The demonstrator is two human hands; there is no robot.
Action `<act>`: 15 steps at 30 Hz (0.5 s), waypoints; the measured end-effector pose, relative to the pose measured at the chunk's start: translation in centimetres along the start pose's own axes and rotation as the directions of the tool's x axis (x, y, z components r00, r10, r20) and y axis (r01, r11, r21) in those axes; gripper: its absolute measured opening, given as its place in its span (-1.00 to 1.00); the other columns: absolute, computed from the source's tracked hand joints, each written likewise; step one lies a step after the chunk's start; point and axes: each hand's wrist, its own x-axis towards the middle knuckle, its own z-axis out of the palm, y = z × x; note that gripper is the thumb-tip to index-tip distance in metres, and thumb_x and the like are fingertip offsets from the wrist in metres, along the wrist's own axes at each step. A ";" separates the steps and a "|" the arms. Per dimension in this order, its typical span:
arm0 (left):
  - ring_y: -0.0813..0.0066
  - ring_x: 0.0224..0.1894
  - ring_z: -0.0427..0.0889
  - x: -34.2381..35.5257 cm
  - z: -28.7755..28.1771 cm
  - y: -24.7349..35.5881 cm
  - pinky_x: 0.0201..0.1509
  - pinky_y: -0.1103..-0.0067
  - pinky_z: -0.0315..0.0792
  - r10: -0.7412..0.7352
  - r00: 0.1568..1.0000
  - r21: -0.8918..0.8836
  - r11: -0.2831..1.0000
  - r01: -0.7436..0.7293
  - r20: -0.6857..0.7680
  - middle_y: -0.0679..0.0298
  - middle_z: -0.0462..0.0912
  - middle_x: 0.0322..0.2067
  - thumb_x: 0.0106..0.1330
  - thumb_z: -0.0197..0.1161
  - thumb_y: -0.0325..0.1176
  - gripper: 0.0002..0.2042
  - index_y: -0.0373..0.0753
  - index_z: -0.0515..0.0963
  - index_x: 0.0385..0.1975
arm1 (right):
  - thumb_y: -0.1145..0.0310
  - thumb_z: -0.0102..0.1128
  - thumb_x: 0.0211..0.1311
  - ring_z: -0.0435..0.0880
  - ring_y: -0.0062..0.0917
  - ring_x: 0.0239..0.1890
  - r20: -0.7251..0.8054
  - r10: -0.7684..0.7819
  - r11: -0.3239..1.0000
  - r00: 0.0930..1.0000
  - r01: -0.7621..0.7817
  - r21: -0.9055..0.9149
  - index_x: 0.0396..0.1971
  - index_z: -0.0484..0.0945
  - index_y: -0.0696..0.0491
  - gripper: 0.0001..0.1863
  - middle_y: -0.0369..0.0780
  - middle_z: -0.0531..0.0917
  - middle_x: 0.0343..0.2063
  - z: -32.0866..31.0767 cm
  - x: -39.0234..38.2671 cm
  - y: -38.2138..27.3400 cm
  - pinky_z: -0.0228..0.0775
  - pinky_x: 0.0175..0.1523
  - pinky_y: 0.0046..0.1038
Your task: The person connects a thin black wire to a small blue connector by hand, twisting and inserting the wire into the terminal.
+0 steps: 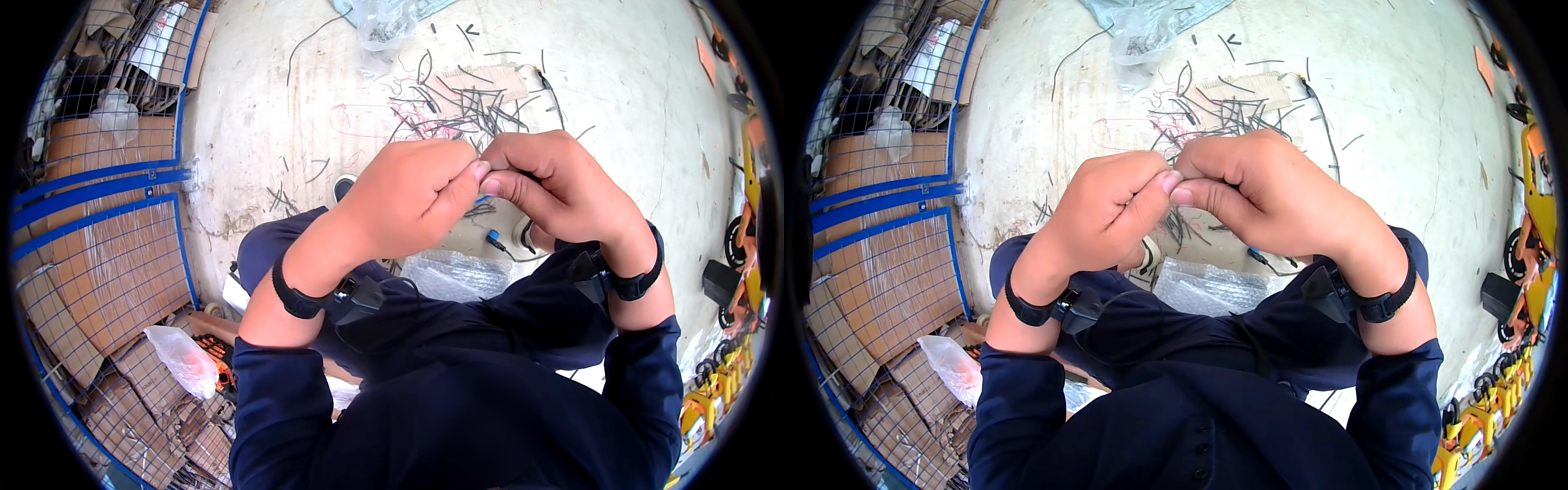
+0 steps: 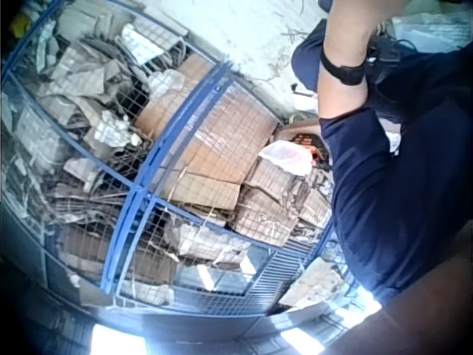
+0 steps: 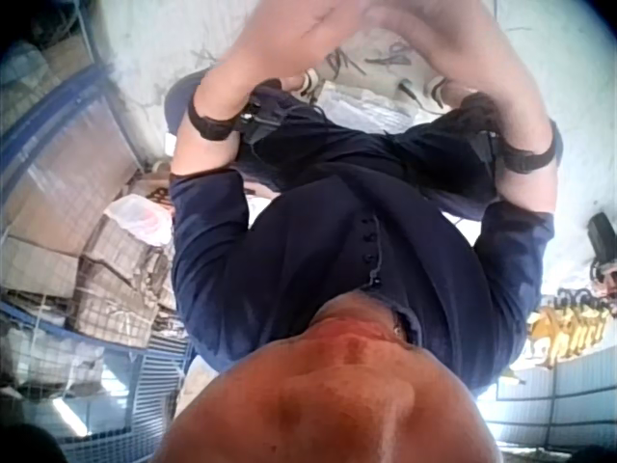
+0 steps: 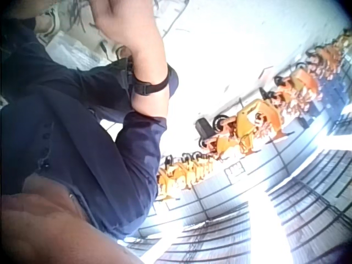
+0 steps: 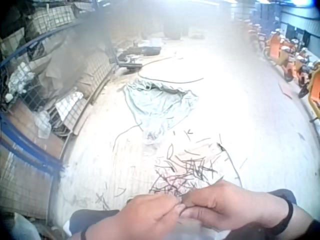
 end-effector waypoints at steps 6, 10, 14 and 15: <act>0.55 -0.61 0.46 0.0 -1.0 2.0 -0.50 0.57 0.39 -0.180 0.938 -0.723 0.599 0.344 0.297 0.32 0.43 -0.68 0.43 -0.05 -0.36 -0.73 -0.30 0.40 -0.54 | 0.40 0.13 0.32 0.40 -0.66 -0.50 0.009 -0.134 0.846 0.991 0.109 0.522 -0.41 0.54 0.19 -0.83 -0.33 0.55 -0.53 0.5 -0.6 0.9 0.30 -0.37 -0.51; 0.52 -0.59 0.48 -0.5 -0.1 2.2 -0.48 0.58 0.43 -0.045 0.971 -0.925 0.297 0.236 0.233 0.27 0.44 -0.67 0.45 -0.09 -0.35 -0.70 -0.34 0.38 -0.54 | 0.32 0.11 0.36 0.30 -0.72 -0.55 0.048 -0.217 0.572 0.975 0.087 0.816 -0.39 0.54 0.19 -0.77 -0.34 0.49 -0.55 1.1 -0.7 1.1 0.15 -0.45 -0.62; 0.47 -0.59 0.48 -0.5 0.2 2.6 -0.48 0.55 0.44 0.016 0.976 -0.971 0.109 0.214 0.217 0.23 0.44 -0.68 0.45 -0.09 -0.33 -0.69 -0.36 0.37 -0.54 | 0.28 0.10 0.36 0.26 -0.74 -0.59 0.027 -0.305 0.363 0.952 0.090 0.928 -0.37 0.54 0.17 -0.76 -0.36 0.47 -0.57 2.7 -0.4 2.5 0.11 -0.48 -0.64; 0.47 -0.60 0.48 -0.5 0.2 2.6 -0.48 0.56 0.43 0.002 0.976 -0.968 0.134 0.213 0.216 0.23 0.44 -0.68 0.45 -0.09 -0.32 -0.69 -0.35 0.37 -0.54 | 0.28 0.10 0.36 0.26 -0.73 -0.59 0.021 -0.321 0.313 0.947 0.085 0.946 -0.37 0.54 0.17 -0.76 -0.36 0.47 -0.57 2.9 -0.4 2.7 0.11 -0.48 -0.64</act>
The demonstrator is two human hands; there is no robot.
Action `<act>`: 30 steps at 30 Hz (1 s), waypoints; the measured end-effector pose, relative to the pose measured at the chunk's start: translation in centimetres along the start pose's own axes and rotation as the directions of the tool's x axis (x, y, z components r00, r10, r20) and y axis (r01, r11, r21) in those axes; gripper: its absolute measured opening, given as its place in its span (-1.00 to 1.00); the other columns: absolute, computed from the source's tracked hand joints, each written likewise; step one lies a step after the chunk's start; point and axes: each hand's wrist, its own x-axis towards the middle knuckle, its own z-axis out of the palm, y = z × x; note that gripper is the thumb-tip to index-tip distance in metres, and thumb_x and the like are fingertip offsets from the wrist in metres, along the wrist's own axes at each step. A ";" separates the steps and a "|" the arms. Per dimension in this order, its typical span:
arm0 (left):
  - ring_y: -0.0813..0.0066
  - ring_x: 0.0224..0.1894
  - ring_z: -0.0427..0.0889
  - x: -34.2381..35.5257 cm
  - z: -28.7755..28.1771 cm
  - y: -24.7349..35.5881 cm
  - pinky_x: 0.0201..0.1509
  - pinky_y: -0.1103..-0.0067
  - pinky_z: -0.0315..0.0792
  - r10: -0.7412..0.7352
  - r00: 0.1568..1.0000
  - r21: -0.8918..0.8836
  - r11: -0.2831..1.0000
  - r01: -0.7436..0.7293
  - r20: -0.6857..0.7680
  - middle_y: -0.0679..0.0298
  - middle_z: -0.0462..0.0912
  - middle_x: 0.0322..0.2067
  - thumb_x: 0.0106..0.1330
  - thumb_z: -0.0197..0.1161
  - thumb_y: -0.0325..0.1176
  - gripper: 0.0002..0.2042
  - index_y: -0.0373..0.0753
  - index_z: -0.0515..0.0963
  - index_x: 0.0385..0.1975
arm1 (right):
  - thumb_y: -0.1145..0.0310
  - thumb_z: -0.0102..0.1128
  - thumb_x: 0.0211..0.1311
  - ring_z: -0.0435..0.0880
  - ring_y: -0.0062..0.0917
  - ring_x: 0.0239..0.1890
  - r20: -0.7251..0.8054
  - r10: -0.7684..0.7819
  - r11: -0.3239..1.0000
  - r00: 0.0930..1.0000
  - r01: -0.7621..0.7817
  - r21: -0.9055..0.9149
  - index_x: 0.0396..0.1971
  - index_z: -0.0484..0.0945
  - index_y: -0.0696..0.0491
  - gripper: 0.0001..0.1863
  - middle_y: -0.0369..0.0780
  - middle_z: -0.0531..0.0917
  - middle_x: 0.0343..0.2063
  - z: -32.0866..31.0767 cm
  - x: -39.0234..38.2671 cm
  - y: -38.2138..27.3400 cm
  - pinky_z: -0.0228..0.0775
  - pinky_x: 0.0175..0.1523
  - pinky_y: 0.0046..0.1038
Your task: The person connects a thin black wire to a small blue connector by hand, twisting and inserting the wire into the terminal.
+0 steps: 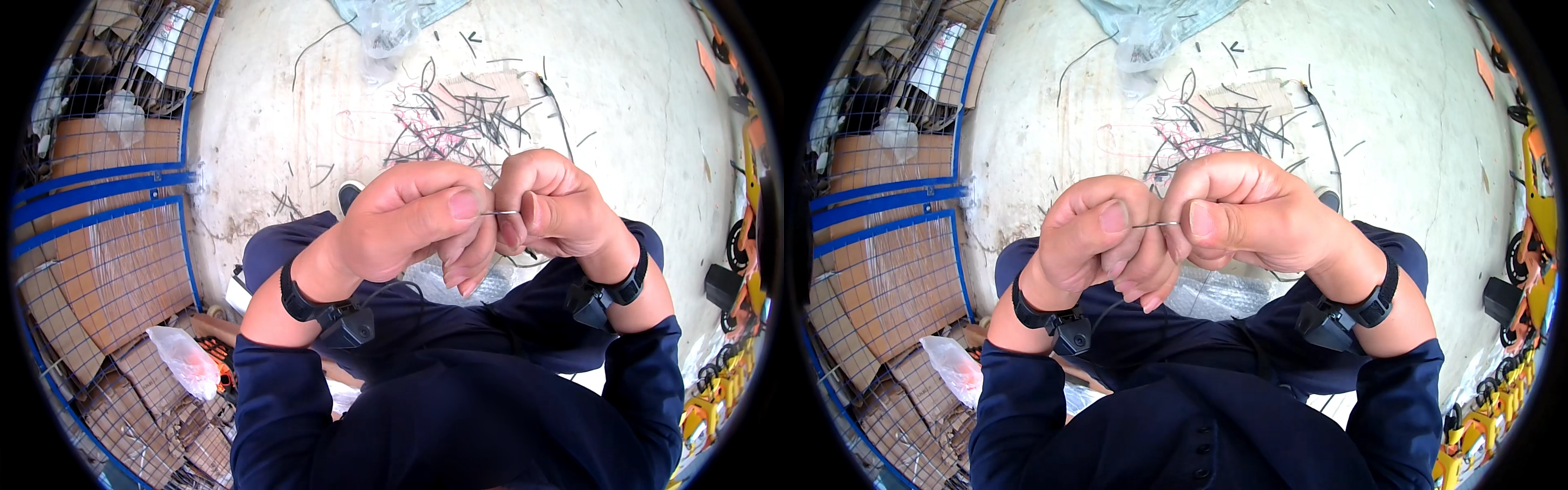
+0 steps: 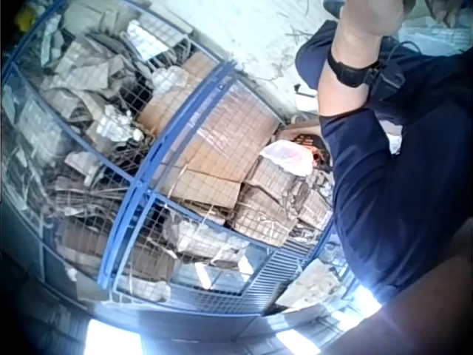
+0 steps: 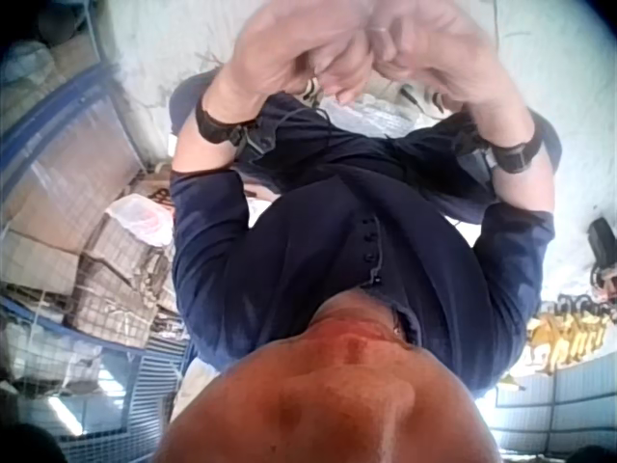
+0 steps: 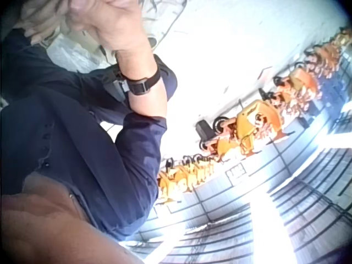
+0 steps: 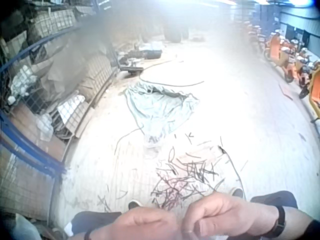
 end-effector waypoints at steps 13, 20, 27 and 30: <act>0.49 -0.63 0.35 0.5 -1.4 0.0 -0.51 0.56 0.26 0.327 0.944 0.953 0.298 -0.052 -0.051 0.28 0.39 -0.67 0.37 0.02 -0.38 -0.75 -0.33 0.42 -0.56 | 0.39 0.15 0.31 0.37 -0.70 -0.57 -0.207 -0.139 0.668 0.968 -0.063 -0.741 -0.37 0.55 0.14 -0.87 -0.33 0.52 -0.57 0.4 0.3 -1.2 0.20 -0.47 -0.59; 0.48 -0.68 0.32 0.7 -2.3 0.1 -0.56 0.54 0.22 0.253 0.966 0.994 0.075 -0.081 0.060 0.21 0.33 -0.71 0.34 0.03 -0.44 -0.79 -0.34 0.41 -0.57 | 0.42 0.19 0.22 0.47 -0.32 -0.62 -0.079 -0.171 0.132 0.982 -0.056 -0.990 -0.37 0.55 0.11 -0.92 -0.17 0.51 -0.65 0.1 0.4 -2.1 0.31 -0.48 -0.42; 0.55 -0.79 0.23 0.1 -0.3 1.5 -0.67 0.58 0.18 -0.137 0.963 0.591 0.767 0.251 -0.231 0.35 0.26 -0.81 0.37 0.00 -0.37 -0.65 -0.28 0.27 -0.71 | 0.44 0.11 0.30 0.58 -0.54 -0.41 -0.193 0.129 0.577 0.973 -0.232 -0.783 -0.35 0.56 0.17 -0.89 -0.23 0.61 -0.50 2.0 0.4 -3.9 0.38 -0.27 -0.53; 0.57 -0.79 0.23 -0.1 0.0 1.4 -0.68 0.58 0.22 -0.118 0.981 0.320 0.933 0.163 -0.156 0.36 0.26 -0.80 0.38 -0.02 -0.32 -0.64 -0.26 0.27 -0.71 | 0.45 0.06 0.35 0.57 -0.63 -0.31 -0.143 0.131 0.798 0.981 -0.190 -0.572 -0.33 0.55 0.19 -0.86 -0.26 0.64 -0.42 2.0 0.3 -3.5 0.38 -0.19 -0.56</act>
